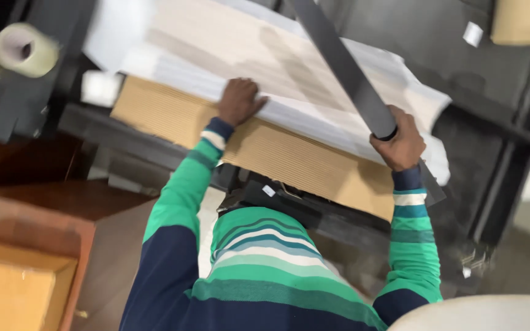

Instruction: The person wraps a dark furniture component in foam and cardboard, securing it with tape.

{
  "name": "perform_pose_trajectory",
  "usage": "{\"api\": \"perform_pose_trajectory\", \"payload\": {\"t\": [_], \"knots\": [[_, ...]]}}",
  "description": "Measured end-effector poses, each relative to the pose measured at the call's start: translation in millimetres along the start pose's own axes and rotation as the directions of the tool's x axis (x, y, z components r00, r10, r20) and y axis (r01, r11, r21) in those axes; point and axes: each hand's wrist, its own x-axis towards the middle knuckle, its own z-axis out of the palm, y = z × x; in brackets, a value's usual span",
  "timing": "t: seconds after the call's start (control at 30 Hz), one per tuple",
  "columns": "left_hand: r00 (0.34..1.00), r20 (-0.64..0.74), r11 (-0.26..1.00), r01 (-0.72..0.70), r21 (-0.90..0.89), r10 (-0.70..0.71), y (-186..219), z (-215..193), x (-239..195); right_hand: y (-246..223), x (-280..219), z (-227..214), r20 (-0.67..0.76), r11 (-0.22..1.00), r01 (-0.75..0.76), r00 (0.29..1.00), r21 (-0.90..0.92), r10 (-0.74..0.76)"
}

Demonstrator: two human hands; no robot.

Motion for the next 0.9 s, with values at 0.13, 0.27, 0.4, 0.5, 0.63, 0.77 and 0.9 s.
{"api": "perform_pose_trajectory", "payload": {"t": [0.13,0.27,0.4,0.5,0.63,0.77,0.9], "knots": [[0.997,-0.065,0.999,0.04,-0.03,-0.042,4,-5,-5,-37,40,60,0.126,0.989,0.146,0.982,-0.01,-0.143],[0.99,-0.142,0.997,0.011,-0.072,-0.021,2,-8,-5,-55,66,99,0.267,0.976,0.209,0.946,-0.06,-0.186],[0.988,-0.143,0.993,0.039,-0.109,-0.055,4,-6,-7,-49,83,110,0.412,0.974,0.217,0.895,-0.069,-0.17],[0.989,-0.123,0.985,0.06,-0.161,-0.08,5,-13,-4,-29,90,118,0.448,0.975,0.22,0.876,-0.037,-0.181],[0.993,-0.063,0.985,0.088,-0.145,-0.098,3,-10,-5,-7,88,127,0.481,0.981,0.194,0.86,0.001,-0.171],[0.972,-0.222,0.995,0.059,-0.083,-0.076,-4,13,-7,6,90,134,0.536,0.987,0.158,0.831,0.029,-0.148],[0.982,-0.009,0.976,0.185,-0.117,-0.187,-7,16,-5,-2,102,133,0.648,0.991,0.131,0.757,-0.027,-0.082]]}}
